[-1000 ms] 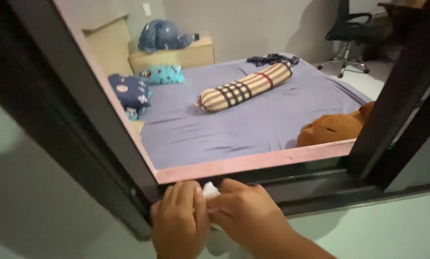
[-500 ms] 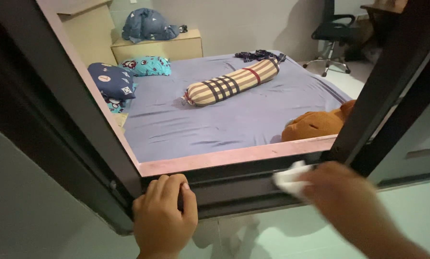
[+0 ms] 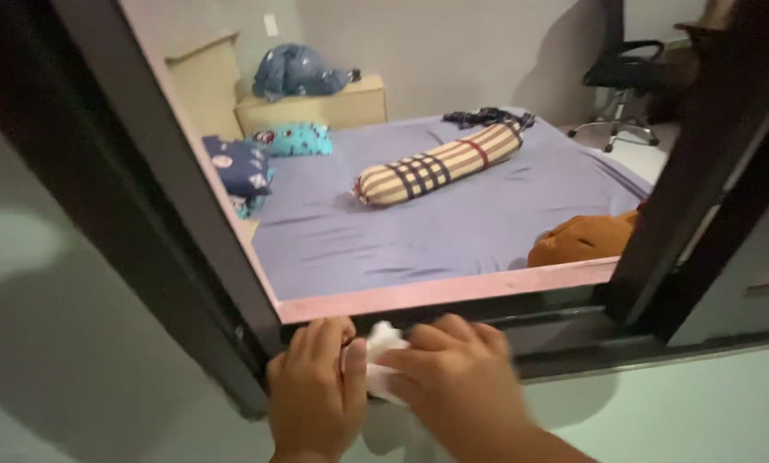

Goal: Cleaning a sliding window track with a paper towel.

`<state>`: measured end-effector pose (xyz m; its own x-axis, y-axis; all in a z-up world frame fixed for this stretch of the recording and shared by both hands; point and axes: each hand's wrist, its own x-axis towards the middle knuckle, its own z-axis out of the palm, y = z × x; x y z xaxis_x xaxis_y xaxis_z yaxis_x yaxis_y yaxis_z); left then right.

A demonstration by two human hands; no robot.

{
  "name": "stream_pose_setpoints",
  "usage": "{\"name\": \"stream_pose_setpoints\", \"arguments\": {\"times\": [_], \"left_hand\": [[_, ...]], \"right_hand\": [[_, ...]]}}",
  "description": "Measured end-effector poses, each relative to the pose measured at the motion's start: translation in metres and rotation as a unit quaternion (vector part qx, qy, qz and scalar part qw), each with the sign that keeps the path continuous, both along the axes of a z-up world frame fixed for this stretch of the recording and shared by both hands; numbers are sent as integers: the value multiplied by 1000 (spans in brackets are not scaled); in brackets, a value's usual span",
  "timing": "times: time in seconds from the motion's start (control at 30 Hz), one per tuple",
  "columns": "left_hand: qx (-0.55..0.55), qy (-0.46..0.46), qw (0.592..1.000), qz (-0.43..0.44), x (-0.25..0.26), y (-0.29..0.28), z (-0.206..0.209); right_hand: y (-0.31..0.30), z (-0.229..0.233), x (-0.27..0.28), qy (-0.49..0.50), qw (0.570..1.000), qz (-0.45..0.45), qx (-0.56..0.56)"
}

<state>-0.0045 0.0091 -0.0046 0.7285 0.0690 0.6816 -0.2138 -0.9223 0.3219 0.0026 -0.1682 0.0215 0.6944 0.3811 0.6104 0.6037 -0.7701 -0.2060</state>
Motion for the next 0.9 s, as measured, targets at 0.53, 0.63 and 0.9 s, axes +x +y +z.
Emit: {"name": "stream_pose_setpoints", "arguments": {"times": [0.53,0.63,0.9], "left_hand": [[16,-11,996,84,1,-16,6],[34,-56,995,75,3,-18,5],[-81,7,995,64,3,-9,-3]], "right_hand": [[-128,25,7,224,948,-182,-130],[-70,17,12,1,985,8,-171],[19,-10,24,66,983,170,-18]]}}
